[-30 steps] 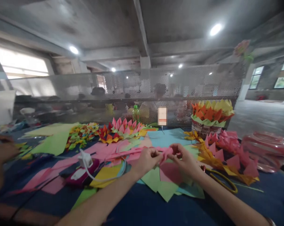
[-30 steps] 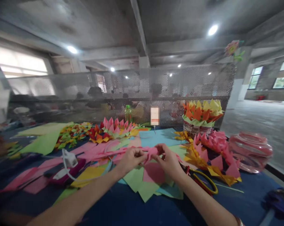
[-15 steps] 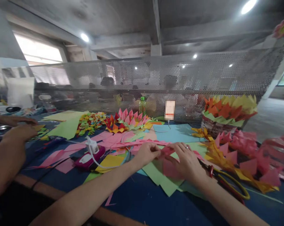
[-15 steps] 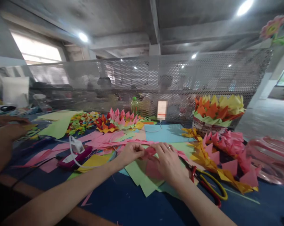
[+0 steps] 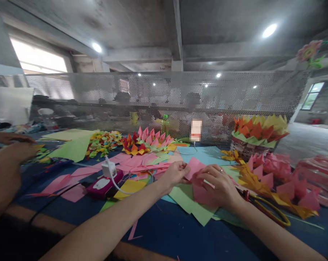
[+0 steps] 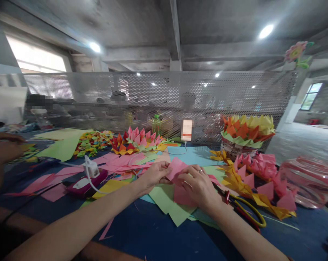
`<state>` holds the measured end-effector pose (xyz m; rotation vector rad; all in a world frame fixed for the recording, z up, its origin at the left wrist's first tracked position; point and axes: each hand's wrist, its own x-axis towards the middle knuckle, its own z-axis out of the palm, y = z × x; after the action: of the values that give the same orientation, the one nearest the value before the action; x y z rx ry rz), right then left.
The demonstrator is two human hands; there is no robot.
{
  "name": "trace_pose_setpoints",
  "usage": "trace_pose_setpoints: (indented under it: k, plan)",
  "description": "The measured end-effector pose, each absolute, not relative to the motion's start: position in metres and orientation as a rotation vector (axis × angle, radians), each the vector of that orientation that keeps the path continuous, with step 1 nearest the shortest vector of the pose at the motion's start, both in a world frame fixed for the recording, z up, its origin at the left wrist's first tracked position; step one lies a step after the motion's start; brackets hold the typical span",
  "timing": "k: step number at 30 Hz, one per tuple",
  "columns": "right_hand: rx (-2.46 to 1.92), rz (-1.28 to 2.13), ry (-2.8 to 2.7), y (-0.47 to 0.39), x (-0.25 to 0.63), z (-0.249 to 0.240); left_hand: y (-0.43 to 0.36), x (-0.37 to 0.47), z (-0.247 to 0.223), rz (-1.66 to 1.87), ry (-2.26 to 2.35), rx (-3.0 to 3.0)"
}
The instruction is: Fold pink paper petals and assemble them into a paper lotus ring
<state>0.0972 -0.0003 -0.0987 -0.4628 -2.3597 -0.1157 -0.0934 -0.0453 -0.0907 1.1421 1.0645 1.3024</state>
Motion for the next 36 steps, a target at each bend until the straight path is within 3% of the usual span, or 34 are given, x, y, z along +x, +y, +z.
trace_pose_setpoints:
  k: [15,28,36]
  plan:
    - [-0.504,0.028,-2.229,0.001,0.098,-0.097,-0.048,-0.089,-0.091,1.359,0.99,1.189]
    - [-0.757,0.49,-2.046,-0.002,0.094,-0.102,-0.05,-0.084,-0.094,1.321,0.955,1.334]
    - [-0.869,0.599,-2.002,-0.007,0.093,-0.102,-0.054,-0.082,-0.089,1.294,1.033,1.378]
